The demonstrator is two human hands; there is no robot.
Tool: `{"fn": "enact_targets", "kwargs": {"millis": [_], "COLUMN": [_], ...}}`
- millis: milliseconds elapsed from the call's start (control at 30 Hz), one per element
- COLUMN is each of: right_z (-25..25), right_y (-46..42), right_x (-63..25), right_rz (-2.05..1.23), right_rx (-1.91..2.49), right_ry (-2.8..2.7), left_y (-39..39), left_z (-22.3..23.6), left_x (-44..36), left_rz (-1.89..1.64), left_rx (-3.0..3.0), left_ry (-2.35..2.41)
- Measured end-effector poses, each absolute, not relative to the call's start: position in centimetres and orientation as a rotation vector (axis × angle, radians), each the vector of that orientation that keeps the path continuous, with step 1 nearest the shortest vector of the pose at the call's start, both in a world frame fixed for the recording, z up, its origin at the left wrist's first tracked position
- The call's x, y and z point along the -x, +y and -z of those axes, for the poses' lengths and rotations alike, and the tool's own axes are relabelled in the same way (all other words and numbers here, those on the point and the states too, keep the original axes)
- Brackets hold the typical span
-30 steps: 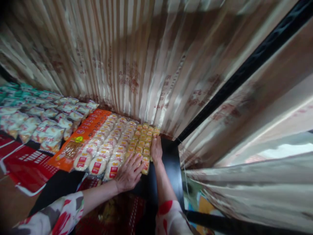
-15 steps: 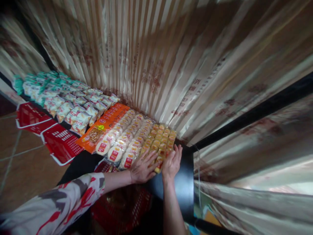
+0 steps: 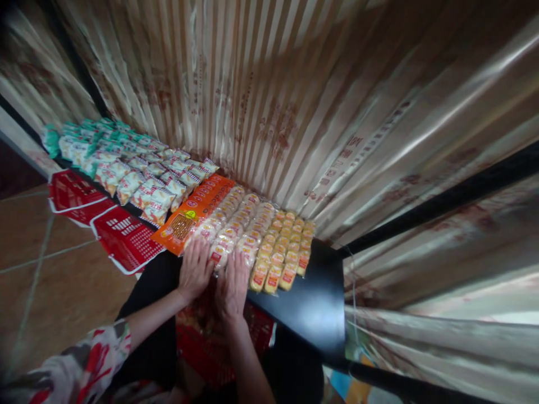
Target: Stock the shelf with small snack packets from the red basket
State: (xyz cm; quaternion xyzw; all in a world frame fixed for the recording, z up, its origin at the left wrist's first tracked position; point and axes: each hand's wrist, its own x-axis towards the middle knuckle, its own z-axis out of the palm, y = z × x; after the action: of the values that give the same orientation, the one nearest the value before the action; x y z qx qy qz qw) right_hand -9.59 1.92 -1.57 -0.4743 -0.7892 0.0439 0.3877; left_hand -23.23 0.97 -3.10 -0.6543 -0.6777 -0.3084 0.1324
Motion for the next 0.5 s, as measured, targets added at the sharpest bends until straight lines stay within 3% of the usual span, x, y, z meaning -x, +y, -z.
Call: {"fn": "enact_targets", "kwargs": {"millis": [267, 500], "right_z": [3.7, 3.9], "right_y": [2.7, 4.1], "right_x": [12.2, 13.0], "right_rz": [-0.043, 0.253], "right_rx": [1.425, 1.461], "right_ry": [-2.116, -2.101], "left_y": [0.8, 2.0], "left_z": [4.8, 5.6], "left_x": [25.8, 25.6], "left_rz": [0.864, 0.797], "left_rx": [1.892, 1.908], "left_ry": [-2.021, -2.006]}}
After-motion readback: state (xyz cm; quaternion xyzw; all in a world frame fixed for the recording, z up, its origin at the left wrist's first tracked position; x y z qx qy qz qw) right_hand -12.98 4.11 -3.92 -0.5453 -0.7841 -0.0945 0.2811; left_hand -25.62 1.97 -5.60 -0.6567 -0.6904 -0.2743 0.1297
